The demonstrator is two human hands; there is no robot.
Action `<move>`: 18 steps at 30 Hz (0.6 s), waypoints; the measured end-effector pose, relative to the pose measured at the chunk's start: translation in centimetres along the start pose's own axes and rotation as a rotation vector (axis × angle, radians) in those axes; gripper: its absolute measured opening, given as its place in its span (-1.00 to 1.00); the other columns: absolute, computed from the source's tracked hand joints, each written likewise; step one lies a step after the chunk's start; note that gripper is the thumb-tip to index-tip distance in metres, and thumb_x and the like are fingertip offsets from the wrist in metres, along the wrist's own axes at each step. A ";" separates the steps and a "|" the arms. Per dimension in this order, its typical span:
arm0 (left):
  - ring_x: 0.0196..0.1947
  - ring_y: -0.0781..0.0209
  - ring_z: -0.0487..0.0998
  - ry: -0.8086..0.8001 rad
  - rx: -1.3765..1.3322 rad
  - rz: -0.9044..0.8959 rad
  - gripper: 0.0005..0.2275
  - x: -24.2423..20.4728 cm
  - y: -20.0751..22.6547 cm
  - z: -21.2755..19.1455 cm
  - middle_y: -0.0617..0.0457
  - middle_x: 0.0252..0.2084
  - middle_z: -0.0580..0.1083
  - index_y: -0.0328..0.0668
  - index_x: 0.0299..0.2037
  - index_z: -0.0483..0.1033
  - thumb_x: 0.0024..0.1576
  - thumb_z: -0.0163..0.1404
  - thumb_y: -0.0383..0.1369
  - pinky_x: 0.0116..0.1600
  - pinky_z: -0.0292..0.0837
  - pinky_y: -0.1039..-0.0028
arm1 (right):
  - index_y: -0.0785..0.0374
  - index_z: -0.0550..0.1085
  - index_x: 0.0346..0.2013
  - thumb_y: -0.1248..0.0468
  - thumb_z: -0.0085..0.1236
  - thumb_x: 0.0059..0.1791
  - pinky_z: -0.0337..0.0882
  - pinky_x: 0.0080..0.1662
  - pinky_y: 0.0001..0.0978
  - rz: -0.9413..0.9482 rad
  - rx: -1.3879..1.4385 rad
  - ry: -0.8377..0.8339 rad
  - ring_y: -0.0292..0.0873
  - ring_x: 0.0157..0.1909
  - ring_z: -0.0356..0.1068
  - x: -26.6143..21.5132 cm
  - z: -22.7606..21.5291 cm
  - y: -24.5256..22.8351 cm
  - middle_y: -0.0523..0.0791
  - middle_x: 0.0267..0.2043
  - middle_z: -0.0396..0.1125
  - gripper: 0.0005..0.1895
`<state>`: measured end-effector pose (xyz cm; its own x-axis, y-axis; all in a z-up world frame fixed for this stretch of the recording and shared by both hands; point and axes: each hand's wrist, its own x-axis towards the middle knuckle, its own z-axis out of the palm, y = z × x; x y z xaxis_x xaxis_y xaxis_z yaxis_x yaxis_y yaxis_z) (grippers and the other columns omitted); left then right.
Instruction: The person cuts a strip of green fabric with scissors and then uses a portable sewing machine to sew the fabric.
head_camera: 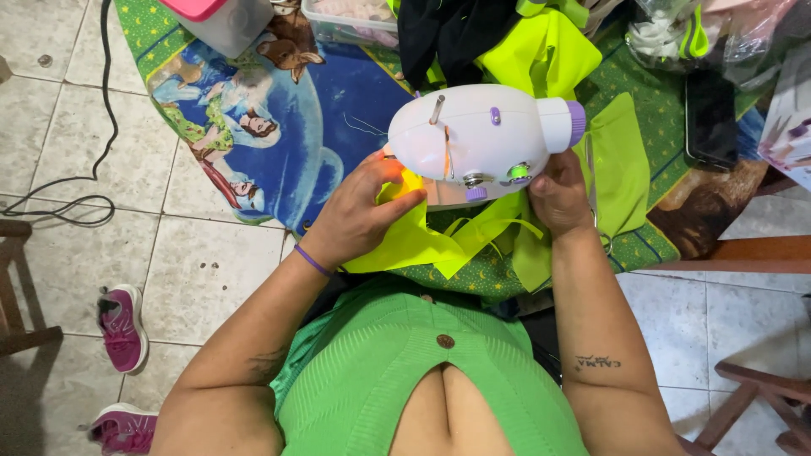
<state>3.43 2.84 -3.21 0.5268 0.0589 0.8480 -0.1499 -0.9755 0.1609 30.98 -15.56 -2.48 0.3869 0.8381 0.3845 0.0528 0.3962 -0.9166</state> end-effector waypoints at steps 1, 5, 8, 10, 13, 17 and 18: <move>0.09 -0.25 0.58 0.000 0.000 0.000 -0.80 -0.2 -0.1 0.0 -0.15 -0.02 0.38 0.03 0.12 0.63 0.37 0.04 -0.44 0.39 0.44 -0.11 | 0.13 0.32 0.46 0.02 0.25 -0.03 0.22 0.50 0.17 0.000 0.000 0.000 0.10 0.38 0.34 0.0 0.1 0.0 -0.03 0.34 0.38 -0.22; 0.14 -0.21 0.57 -0.017 0.003 -0.013 -0.82 -0.3 -0.2 0.0 -0.11 0.01 0.39 0.04 0.11 0.63 0.39 0.01 -0.40 0.43 0.41 -0.07 | 0.15 0.32 0.46 0.02 0.25 -0.01 0.23 0.50 0.14 -0.015 0.001 0.000 0.07 0.40 0.32 0.3 0.9 -0.8 -0.05 0.36 0.37 -0.23; 0.13 -0.22 0.58 -0.025 -0.005 -0.015 -0.81 -0.2 -0.2 -0.2 -0.13 0.00 0.39 0.05 0.12 0.63 0.38 0.02 -0.42 0.42 0.41 -0.09 | 0.14 0.32 0.47 0.01 0.27 -0.02 0.24 0.50 0.13 -0.015 0.008 0.005 0.07 0.39 0.33 0.2 0.8 -0.5 -0.05 0.36 0.37 -0.22; 0.12 -0.22 0.58 -0.028 -0.002 -0.015 -0.81 -0.2 -0.1 -0.2 -0.14 0.00 0.39 0.05 0.12 0.63 0.38 0.02 -0.42 0.42 0.41 -0.08 | 0.14 0.31 0.48 0.03 0.28 -0.02 0.25 0.50 0.10 -0.025 0.021 0.012 0.05 0.39 0.34 0.1 0.7 -0.3 -0.05 0.36 0.37 -0.21; 0.11 -0.23 0.59 -0.039 -0.005 -0.018 -0.81 -0.2 -0.1 -0.3 -0.14 -0.01 0.39 0.06 0.13 0.62 0.38 0.04 -0.43 0.41 0.42 -0.10 | 0.15 0.31 0.48 0.04 0.27 -0.01 0.25 0.49 0.09 -0.029 0.013 0.010 0.05 0.39 0.34 0.1 0.6 -0.2 -0.05 0.36 0.37 -0.22; 0.13 -0.23 0.58 -0.035 -0.006 -0.022 -0.81 -0.3 0.0 -0.2 -0.14 0.01 0.38 0.04 0.13 0.62 0.38 0.03 -0.43 0.42 0.41 -0.09 | 0.16 0.31 0.48 0.03 0.27 0.00 0.26 0.49 0.08 -0.038 0.024 0.015 0.02 0.39 0.33 -0.1 0.1 0.5 -0.05 0.36 0.38 -0.23; 0.13 -0.23 0.58 -0.037 -0.005 -0.025 -0.81 -0.3 0.0 -0.2 -0.15 0.00 0.38 0.05 0.13 0.61 0.38 0.03 -0.43 0.42 0.41 -0.09 | 0.16 0.31 0.48 0.03 0.27 0.00 0.26 0.49 0.08 -0.038 0.020 0.016 0.01 0.40 0.33 -0.2 0.0 0.6 -0.05 0.37 0.37 -0.22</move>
<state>3.05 2.88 -3.37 0.5609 0.0753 0.8244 -0.1403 -0.9728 0.1843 30.94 -15.46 -3.13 0.3997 0.8160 0.4175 0.0493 0.4357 -0.8987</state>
